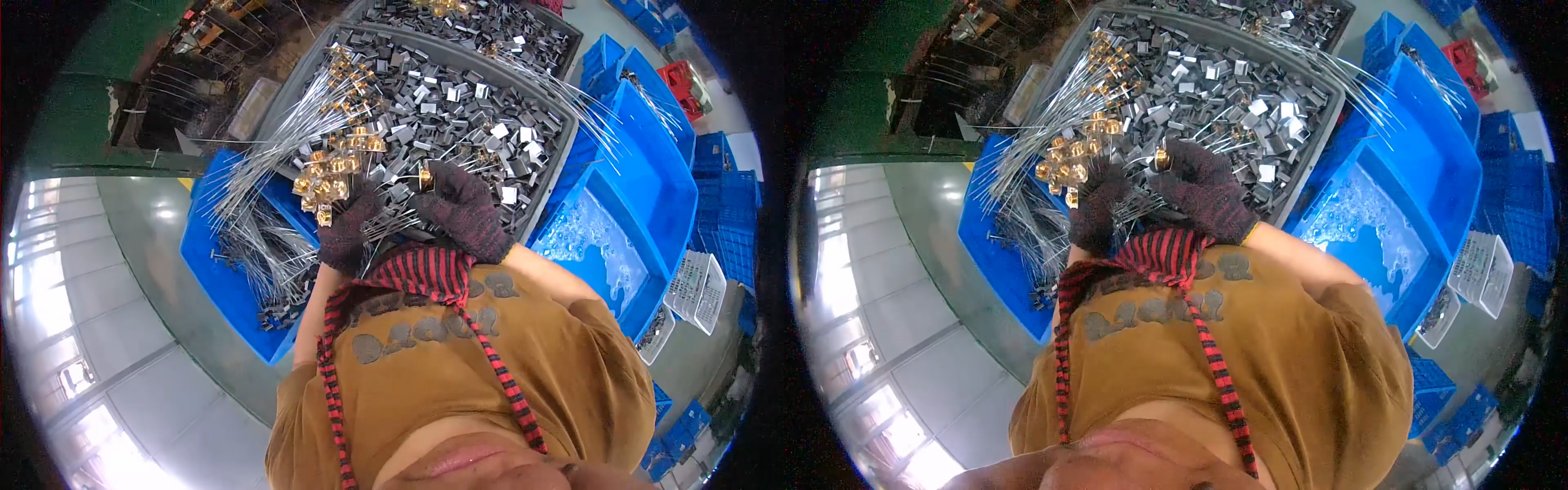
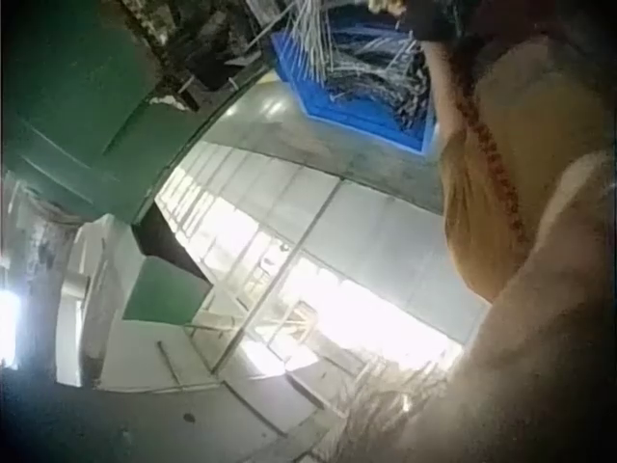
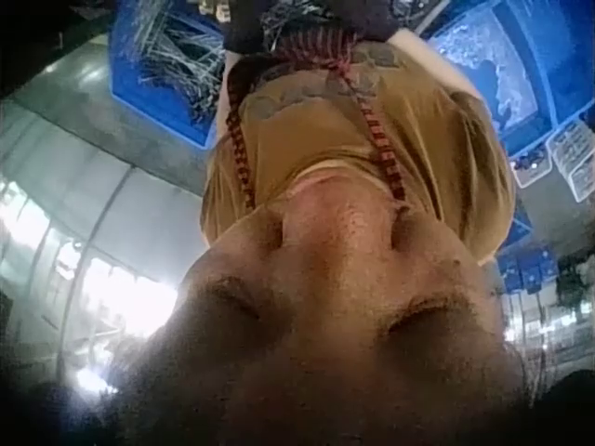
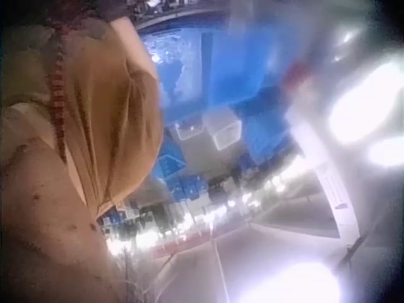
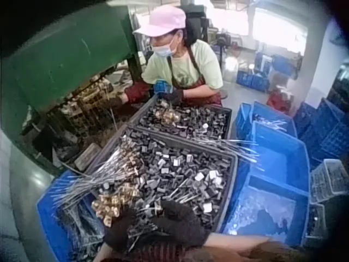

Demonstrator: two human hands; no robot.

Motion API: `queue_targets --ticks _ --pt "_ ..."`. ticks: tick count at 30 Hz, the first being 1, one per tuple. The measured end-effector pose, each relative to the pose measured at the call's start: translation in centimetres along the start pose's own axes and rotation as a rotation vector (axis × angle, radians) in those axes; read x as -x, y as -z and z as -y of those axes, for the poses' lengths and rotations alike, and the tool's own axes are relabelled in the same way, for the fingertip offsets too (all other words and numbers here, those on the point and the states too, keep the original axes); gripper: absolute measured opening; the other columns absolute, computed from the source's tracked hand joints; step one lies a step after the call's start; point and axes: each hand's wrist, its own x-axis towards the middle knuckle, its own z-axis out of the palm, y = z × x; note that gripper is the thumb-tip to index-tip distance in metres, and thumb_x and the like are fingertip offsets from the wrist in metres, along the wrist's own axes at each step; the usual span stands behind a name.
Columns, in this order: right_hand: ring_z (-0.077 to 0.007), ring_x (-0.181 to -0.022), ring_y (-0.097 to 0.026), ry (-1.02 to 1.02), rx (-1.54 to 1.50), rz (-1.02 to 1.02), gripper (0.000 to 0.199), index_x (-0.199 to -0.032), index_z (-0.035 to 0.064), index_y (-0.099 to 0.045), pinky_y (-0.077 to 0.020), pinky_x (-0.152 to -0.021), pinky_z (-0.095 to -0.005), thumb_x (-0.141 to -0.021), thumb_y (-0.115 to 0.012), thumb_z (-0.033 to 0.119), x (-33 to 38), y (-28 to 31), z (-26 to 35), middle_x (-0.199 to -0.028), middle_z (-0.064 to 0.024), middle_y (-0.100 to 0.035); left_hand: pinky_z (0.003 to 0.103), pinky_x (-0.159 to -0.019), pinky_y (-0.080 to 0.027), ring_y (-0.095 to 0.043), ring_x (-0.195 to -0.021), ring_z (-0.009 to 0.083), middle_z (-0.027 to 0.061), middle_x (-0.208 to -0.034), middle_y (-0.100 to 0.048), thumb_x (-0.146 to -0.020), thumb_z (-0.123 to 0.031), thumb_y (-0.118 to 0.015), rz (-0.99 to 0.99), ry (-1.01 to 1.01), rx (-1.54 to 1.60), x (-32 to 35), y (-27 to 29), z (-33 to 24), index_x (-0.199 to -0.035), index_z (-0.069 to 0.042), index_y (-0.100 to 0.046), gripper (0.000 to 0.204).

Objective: The person attaches metal clips onto metal rods with brass pieces by hand, gathering the assembled rods into bundles.

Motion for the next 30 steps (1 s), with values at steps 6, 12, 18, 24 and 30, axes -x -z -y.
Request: queue_targets --ticks 6,12,18,24,30 --pt "-0.0102 -0.093 -0.066 -0.156 -0.233 -0.065 0.047 -0.139 0.0025 -0.055 -0.0557 -0.078 -0.0282 -0.095 -0.069 0.010 -0.5 -0.3 1.1 -0.105 -0.0043 -0.070 0.052 -0.105 -0.051 -0.058 -0.127 0.0349 0.0243 -0.139 -0.055 -0.106 -0.013 -0.039 0.115 0.028 -0.115 1.0 0.2 0.7 -0.141 0.006 -0.046 0.041" --pt "-0.0117 -0.095 -0.066 -0.192 -0.668 0.017 0.048 -0.143 0.0020 -0.052 -0.0559 -0.080 -0.0280 -0.097 -0.066 0.011 -1.1 0.6 1.4 -0.117 -0.0051 -0.069 0.049 -0.100 -0.055 -0.063 -0.118 0.0347 0.0235 -0.129 -0.063 -0.101 -0.004 -0.051 0.049 -0.002 0.086 0.9 1.2 2.9 -0.139 0.006 -0.049 0.039" --pt "-0.0125 -0.096 -0.068 -0.228 -0.512 0.001 0.050 -0.141 0.0017 -0.054 -0.0555 -0.079 -0.0266 -0.095 -0.070 0.012 -0.3 -0.2 1.2 -0.116 -0.0063 -0.070 0.039 -0.087 -0.057 -0.067 -0.102 0.0242 0.0122 -0.113 -0.068 -0.093 -0.001 -0.064 -0.134 0.058 0.271 1.2 -0.8 0.8 -0.119 0.003 -0.064 0.027" --pt "-0.0135 -0.083 -0.066 -0.312 -0.376 -0.075 0.040 -0.129 0.0011 -0.062 -0.0568 -0.074 -0.0297 -0.091 -0.072 0.013 -0.7 -1.1 1.0 -0.103 -0.0070 -0.070 0.039 -0.083 -0.061 -0.070 -0.101 0.0245 0.0127 -0.117 -0.069 -0.093 0.004 -0.064 0.012 -0.183 -0.014 1.4 -0.2 1.4 -0.123 0.004 -0.063 0.030" --pt "-0.0122 -0.094 -0.068 0.466 0.376 -0.031 0.051 -0.143 0.0036 -0.049 -0.0561 -0.071 -0.0252 -0.097 -0.067 0.014 -2.0 -0.6 -3.2 -0.119 -0.0073 -0.067 0.036 -0.077 -0.057 -0.067 -0.094 0.0210 0.0087 -0.109 -0.067 -0.089 -0.002 -0.070 -0.054 -0.036 0.029 2.4 -1.9 -1.3 -0.122 0.000 -0.062 0.034"
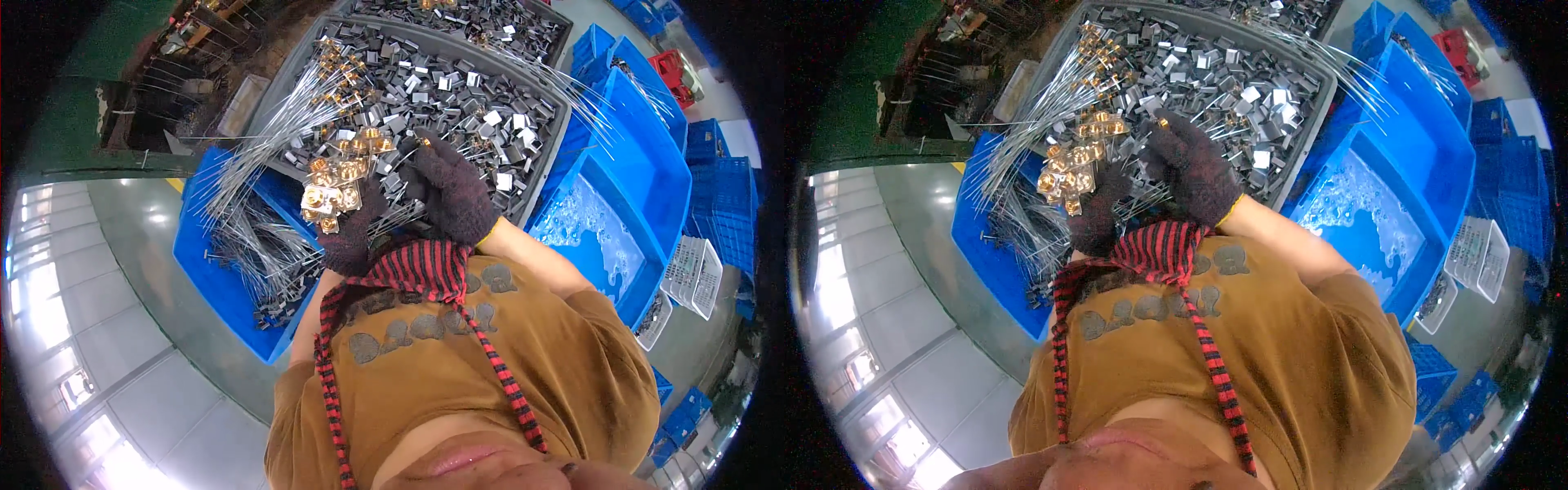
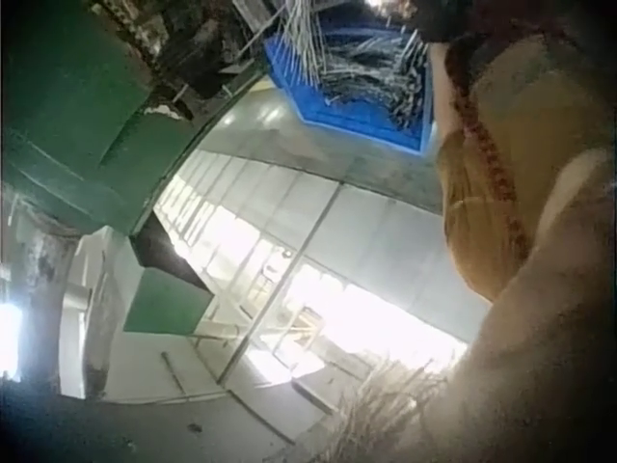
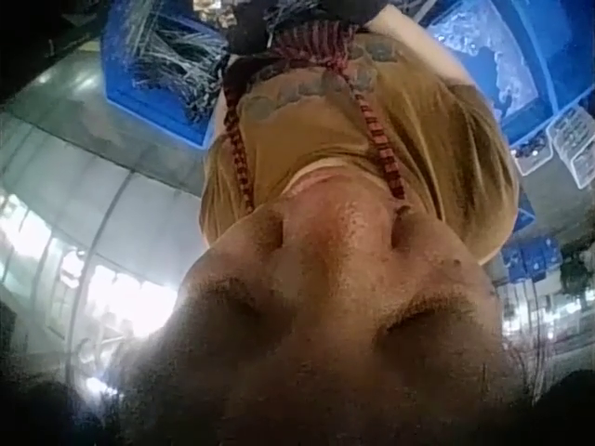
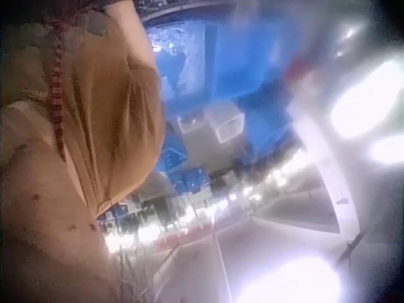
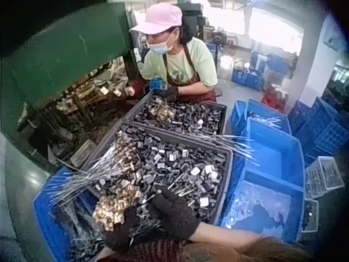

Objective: The person attaches metal clips onto metal rods with brass pieces by hand, gathering the assembled rods into bundles.

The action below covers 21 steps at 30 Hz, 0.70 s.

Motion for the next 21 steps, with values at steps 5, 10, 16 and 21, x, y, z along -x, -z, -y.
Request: queue_targets --ticks 5,10,16,21 --pt "-0.0129 -0.086 -0.065 -0.516 -1.436 0.069 0.054 -0.145 0.0062 -0.045 -0.0561 -0.069 -0.0259 -0.097 -0.067 0.017 -1.2 0.2 0.5 -0.126 -0.0065 -0.063 0.034 -0.073 -0.054 -0.064 -0.088 0.0180 0.0053 -0.102 -0.066 -0.085 -0.007 -0.074 -0.061 0.126 0.025 0.5 -1.1 -1.6 -0.122 -0.004 -0.062 0.039" --pt "-0.0138 -0.086 -0.065 -0.487 -1.470 0.004 0.057 -0.144 0.0067 -0.047 -0.0563 -0.068 -0.0269 -0.095 -0.070 0.020 -1.3 0.5 1.0 -0.123 -0.0056 -0.064 0.040 -0.092 -0.055 -0.064 -0.109 0.0230 0.0109 -0.121 -0.064 -0.092 -0.008 -0.065 0.120 0.163 0.044 -0.5 2.9 2.5 -0.135 -0.003 -0.056 0.045" --pt "-0.0151 -0.073 -0.062 -0.699 -1.006 -0.014 0.024 -0.113 0.0043 -0.062 -0.0520 -0.063 -0.0284 -0.090 -0.064 0.003 -1.3 3.9 0.9 -0.103 -0.0044 -0.067 0.044 -0.092 -0.055 -0.066 -0.109 0.0289 0.0071 -0.120 -0.068 -0.095 -0.025 -0.065 0.333 -0.242 -0.790 -2.0 2.7 2.7 -0.130 -0.010 -0.062 0.039" --pt "-0.0136 -0.079 -0.063 -0.669 -0.756 -0.020 0.011 -0.096 0.0041 -0.066 -0.0527 -0.070 -0.0285 -0.087 -0.065 -0.001 -0.3 6.0 -1.0 -0.092 -0.0034 -0.066 0.047 -0.102 -0.047 -0.063 -0.118 0.0275 0.0045 -0.128 -0.066 -0.097 -0.042 -0.055 0.224 -1.062 -1.864 -1.2 4.3 5.5 -0.138 -0.017 -0.059 0.048"
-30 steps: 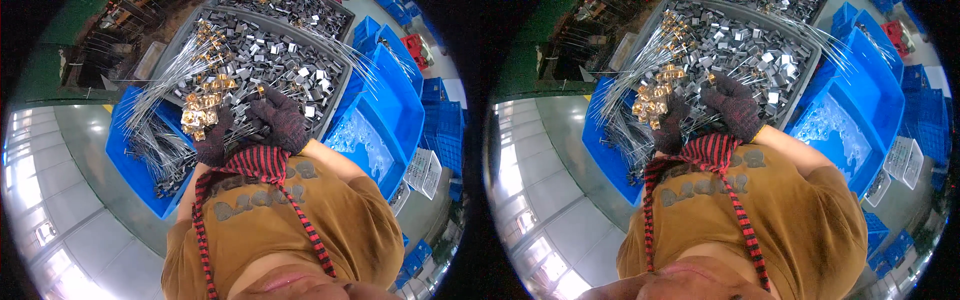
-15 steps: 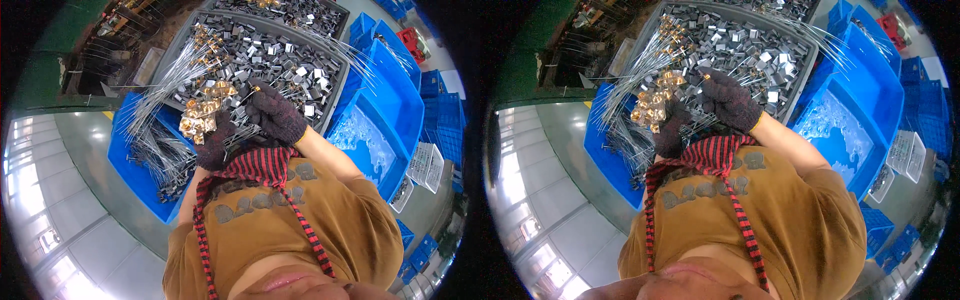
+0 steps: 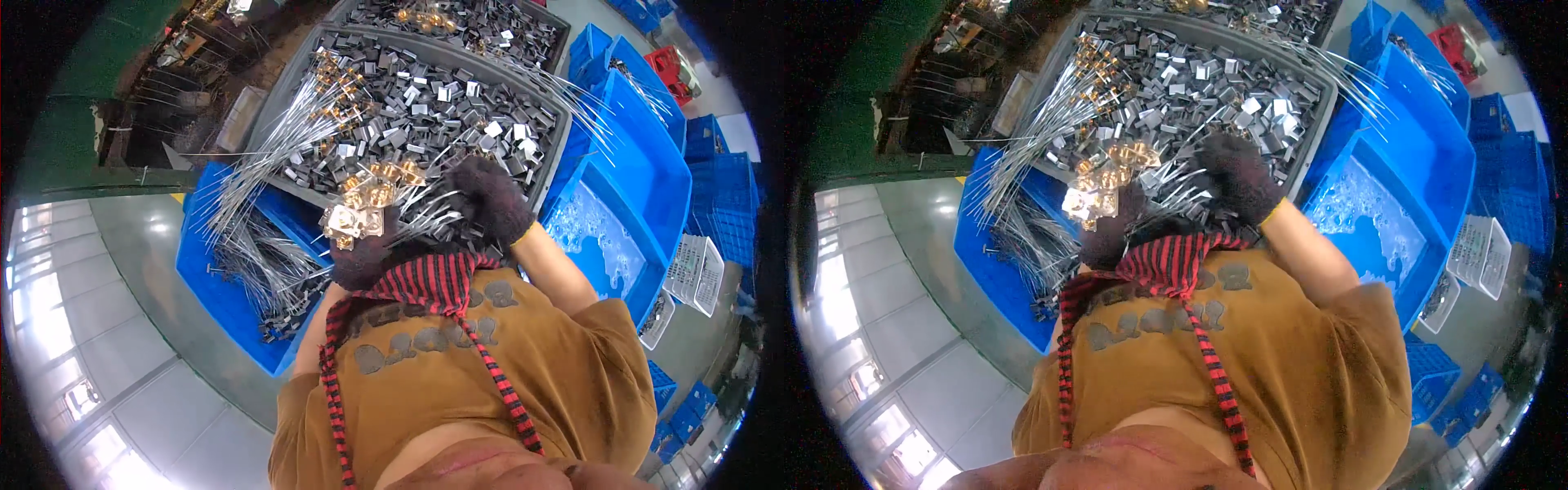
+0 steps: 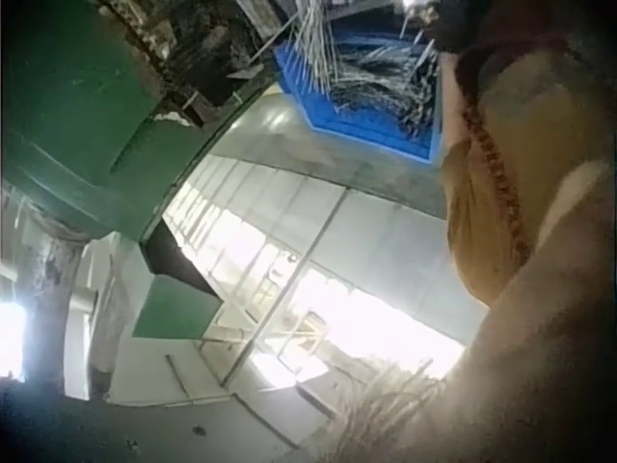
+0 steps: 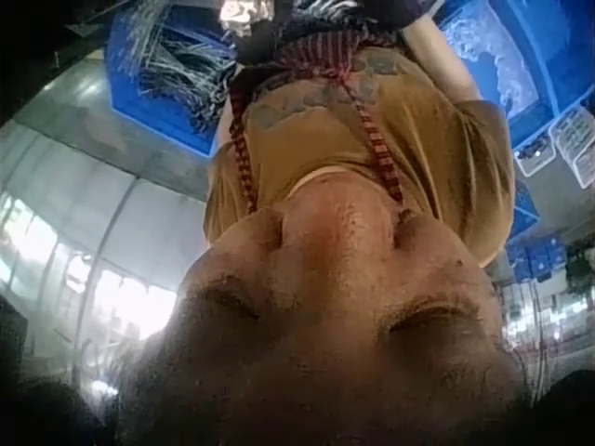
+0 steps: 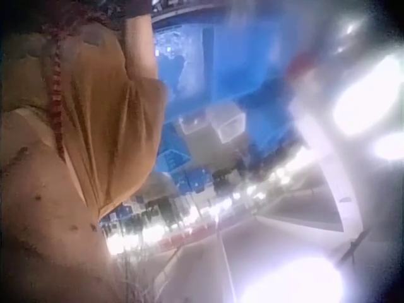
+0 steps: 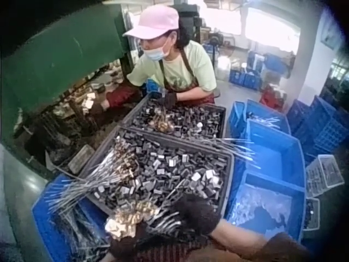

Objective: The person attaches metal clips onto metal rods with brass pieces by hand, gathering the assembled rods into bundles.

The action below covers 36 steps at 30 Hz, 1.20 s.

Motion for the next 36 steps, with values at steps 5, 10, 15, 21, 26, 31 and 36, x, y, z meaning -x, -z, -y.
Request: queue_targets --ticks 5,10,15,21,26,31,36 --pt "-0.0255 -0.086 -0.071 0.133 0.979 0.134 0.021 -0.103 0.0057 -0.071 -0.0561 -0.077 -0.0383 -0.089 -0.072 0.021 -3.8 3.2 3.9 -0.097 -0.0113 -0.074 0.034 -0.095 -0.050 -0.058 -0.118 0.0198 0.0115 -0.132 -0.059 -0.101 -0.016 -0.055 0.218 0.017 -0.008 4.5 -6.2 -0.3 -0.136 -0.001 -0.053 0.038" --pt "-0.0380 -0.101 -0.069 0.386 1.452 -0.060 0.031 -0.111 0.0080 -0.071 -0.0544 -0.087 -0.0459 -0.087 -0.068 0.028 -14.9 4.6 4.3 -0.108 -0.0198 -0.072 0.032 -0.076 -0.052 -0.065 -0.085 0.0173 0.0079 -0.099 -0.071 -0.096 -0.014 -0.066 0.155 0.764 1.473 -4.4 3.1 0.9 -0.109 -0.001 -0.070 0.018" --pt "-0.0387 -0.114 -0.066 0.246 1.701 -0.164 0.036 -0.116 0.0073 -0.071 -0.0536 -0.096 -0.0501 -0.087 -0.061 0.026 -23.9 4.3 -1.1 -0.123 -0.0201 -0.068 0.044 -0.106 -0.045 -0.061 -0.121 0.0255 0.0068 -0.125 -0.068 -0.095 -0.019 -0.067 0.326 0.688 1.319 -3.8 3.1 1.6 -0.129 -0.013 -0.066 0.035" --pt "-0.0408 -0.107 -0.068 0.142 1.609 -0.074 0.037 -0.113 0.0055 -0.072 -0.0539 -0.093 -0.0512 -0.087 -0.060 0.029 -23.8 5.9 0.5 -0.120 -0.0216 -0.069 0.036 -0.104 -0.047 -0.062 -0.120 0.0207 0.0004 -0.124 -0.069 -0.099 -0.019 -0.063 0.020 0.876 1.553 -3.6 0.9 -0.1 -0.136 -0.012 -0.060 0.038" --pt "-0.0211 -0.097 -0.068 -0.005 -0.037 0.189 0.023 -0.116 0.0063 -0.067 -0.0559 -0.081 -0.0333 -0.094 -0.060 0.008 -14.7 2.9 3.9 -0.104 -0.0085 -0.070 0.039 -0.111 -0.043 -0.053 -0.132 0.0235 0.0122 -0.143 -0.055 -0.106 -0.025 -0.048 -0.010 0.995 2.216 -1.3 -0.8 0.3 -0.148 -0.007 -0.045 0.045" --pt "-0.0084 -0.079 -0.058 -0.169 0.024 0.359 0.028 -0.120 0.0077 -0.063 -0.0509 -0.069 -0.0246 -0.093 -0.068 0.010 -5.9 1.0 0.9 -0.095 0.0001 -0.062 0.045 -0.112 -0.043 -0.048 -0.136 0.0300 0.0194 -0.150 -0.046 -0.108 -0.021 -0.038 0.142 1.108 2.018 -5.2 3.0 0.6 -0.149 0.001 -0.038 0.047" --pt "-0.0071 -0.074 -0.056 -0.028 0.324 0.188 0.032 -0.122 0.0038 -0.062 -0.0499 -0.068 -0.0250 -0.091 -0.071 0.010 -1.6 -2.6 5.1 -0.091 0.0015 -0.062 0.042 -0.096 -0.055 -0.064 -0.119 0.0285 0.0171 -0.135 -0.061 -0.096 0.004 -0.062 -0.160 0.999 2.065 -4.1 3.7 -0.2 -0.141 0.003 -0.049 0.047"
